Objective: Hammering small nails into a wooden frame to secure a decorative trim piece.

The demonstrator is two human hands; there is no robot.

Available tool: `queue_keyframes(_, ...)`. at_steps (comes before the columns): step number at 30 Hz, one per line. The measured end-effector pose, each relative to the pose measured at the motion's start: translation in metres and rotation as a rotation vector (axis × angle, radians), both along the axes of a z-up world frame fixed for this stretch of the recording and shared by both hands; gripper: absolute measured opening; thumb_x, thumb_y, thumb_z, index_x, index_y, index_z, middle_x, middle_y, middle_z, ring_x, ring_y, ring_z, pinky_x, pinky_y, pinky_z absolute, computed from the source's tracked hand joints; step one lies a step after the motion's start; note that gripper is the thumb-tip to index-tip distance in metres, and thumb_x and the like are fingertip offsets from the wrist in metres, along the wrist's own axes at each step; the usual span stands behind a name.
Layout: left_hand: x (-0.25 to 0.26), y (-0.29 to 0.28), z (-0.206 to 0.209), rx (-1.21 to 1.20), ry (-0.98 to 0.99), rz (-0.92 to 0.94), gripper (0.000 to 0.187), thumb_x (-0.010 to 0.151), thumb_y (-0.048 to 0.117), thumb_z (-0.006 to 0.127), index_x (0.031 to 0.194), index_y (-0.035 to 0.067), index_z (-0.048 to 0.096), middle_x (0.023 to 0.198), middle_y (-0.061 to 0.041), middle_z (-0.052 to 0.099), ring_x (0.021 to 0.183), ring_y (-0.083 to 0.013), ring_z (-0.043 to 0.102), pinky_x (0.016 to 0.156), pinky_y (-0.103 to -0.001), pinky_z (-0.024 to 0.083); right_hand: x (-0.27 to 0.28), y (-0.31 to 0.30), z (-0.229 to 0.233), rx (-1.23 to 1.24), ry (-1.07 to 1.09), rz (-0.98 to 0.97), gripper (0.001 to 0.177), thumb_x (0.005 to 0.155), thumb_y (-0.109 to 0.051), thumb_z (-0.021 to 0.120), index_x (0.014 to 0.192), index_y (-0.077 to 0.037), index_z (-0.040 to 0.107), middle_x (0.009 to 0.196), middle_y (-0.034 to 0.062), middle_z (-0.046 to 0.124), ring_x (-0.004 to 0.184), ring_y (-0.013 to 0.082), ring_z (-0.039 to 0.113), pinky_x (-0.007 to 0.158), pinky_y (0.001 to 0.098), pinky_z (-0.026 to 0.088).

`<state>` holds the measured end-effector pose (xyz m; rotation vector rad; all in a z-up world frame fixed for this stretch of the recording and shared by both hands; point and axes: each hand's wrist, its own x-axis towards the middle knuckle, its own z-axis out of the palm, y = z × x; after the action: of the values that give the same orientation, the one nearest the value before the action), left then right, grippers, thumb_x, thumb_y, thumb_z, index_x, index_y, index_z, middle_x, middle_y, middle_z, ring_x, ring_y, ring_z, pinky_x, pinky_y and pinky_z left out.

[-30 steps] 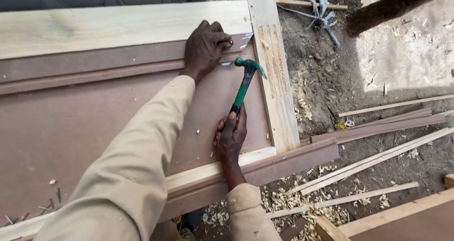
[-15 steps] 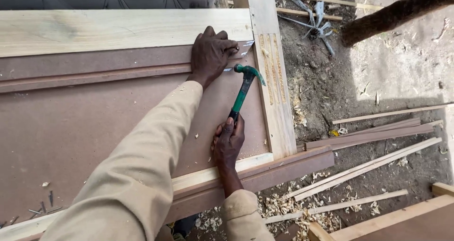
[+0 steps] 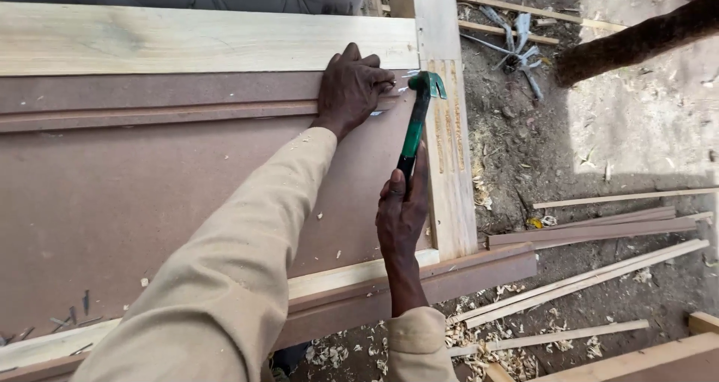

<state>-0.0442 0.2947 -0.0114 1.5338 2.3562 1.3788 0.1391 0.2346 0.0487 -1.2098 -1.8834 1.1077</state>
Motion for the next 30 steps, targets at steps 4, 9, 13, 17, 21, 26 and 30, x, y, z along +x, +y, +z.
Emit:
queue_keyframes(4,-0.002,0.002,0.003,0.022,0.036,0.008,0.008,0.078,0.025,0.067,0.082,0.026,0.073,0.066,0.009,0.053,0.072,-0.0180,0.042,0.064,-0.034,0.036,0.000,0.017,0.005,0.036,0.001,0.100,0.047,0.096,-0.033,0.036,0.140,-0.021,0.029,0.060,0.0001,0.042,0.051,0.0092,0.039,0.049,0.0233,0.037)
queue_keyframes(9,-0.001,0.001,0.006,0.011,0.065,-0.016,0.011,0.079,0.025,0.064,0.084,0.029,0.072,0.063,0.011,0.048,0.071,-0.0180,0.038,0.063,-0.033,0.035,-0.003,0.023,0.012,0.139,-0.158,0.207,0.042,0.097,-0.030,0.032,0.139,-0.024,0.032,0.074,0.0065,0.054,0.048,0.0142,0.039,0.048,0.0289,0.034)
queue_keyframes(13,-0.003,0.001,0.003,-0.010,0.057,0.005,0.008,0.078,0.025,0.064,0.079,0.028,0.072,0.063,0.011,0.050,0.071,-0.0181,0.040,0.064,-0.034,0.035,-0.001,0.018,0.006,0.208,-0.076,0.205,0.043,0.099,-0.027,0.030,0.141,-0.018,0.027,0.097,0.0049,0.041,0.053,0.0127,0.042,0.052,0.0267,0.037)
queue_keyframes(17,-0.003,-0.001,0.010,-0.046,0.105,-0.014,0.010,0.079,0.023,0.063,0.080,0.025,0.073,0.066,0.008,0.054,0.073,-0.0215,0.041,0.061,-0.035,0.035,-0.006,0.031,0.009,0.084,-0.196,0.155,0.046,0.095,-0.036,0.028,0.139,-0.024,0.034,0.052,0.0029,0.033,0.040,0.0139,0.029,0.041,0.0290,0.025)
queue_keyframes(21,-0.001,-0.008,0.013,-0.051,0.176,-0.016,0.020,0.067,0.043,0.073,0.074,0.026,0.067,0.084,-0.001,0.049,0.081,-0.0239,0.046,0.063,-0.038,0.038,0.000,0.020,0.027,0.064,-0.083,0.054,0.044,0.094,-0.031,0.036,0.138,-0.023,0.034,0.056,0.0007,0.046,0.046,0.0095,0.043,0.045,0.0238,0.039)
queue_keyframes(26,0.003,-0.010,0.022,-0.184,0.145,-0.066,0.103,0.053,0.047,0.089,0.131,0.006,0.034,0.138,-0.010,0.028,0.124,-0.0268,0.030,0.094,-0.044,0.038,-0.003,0.022,0.037,0.125,-0.065,0.167,0.043,0.097,-0.028,0.036,0.140,-0.022,0.031,0.057,0.0003,0.045,0.050,0.0097,0.041,0.049,0.0252,0.036)
queue_keyframes(30,-0.001,-0.004,0.005,-0.233,0.381,0.036,0.103,0.056,0.061,0.080,0.130,0.003,0.037,0.130,-0.015,0.040,0.114,-0.0288,0.038,0.089,-0.040,0.034,-0.003,0.020,0.027,0.141,-0.115,0.189,0.043,0.098,-0.028,0.034,0.140,-0.024,0.031,0.056,0.0008,0.044,0.049,0.0113,0.040,0.050,0.0257,0.036)
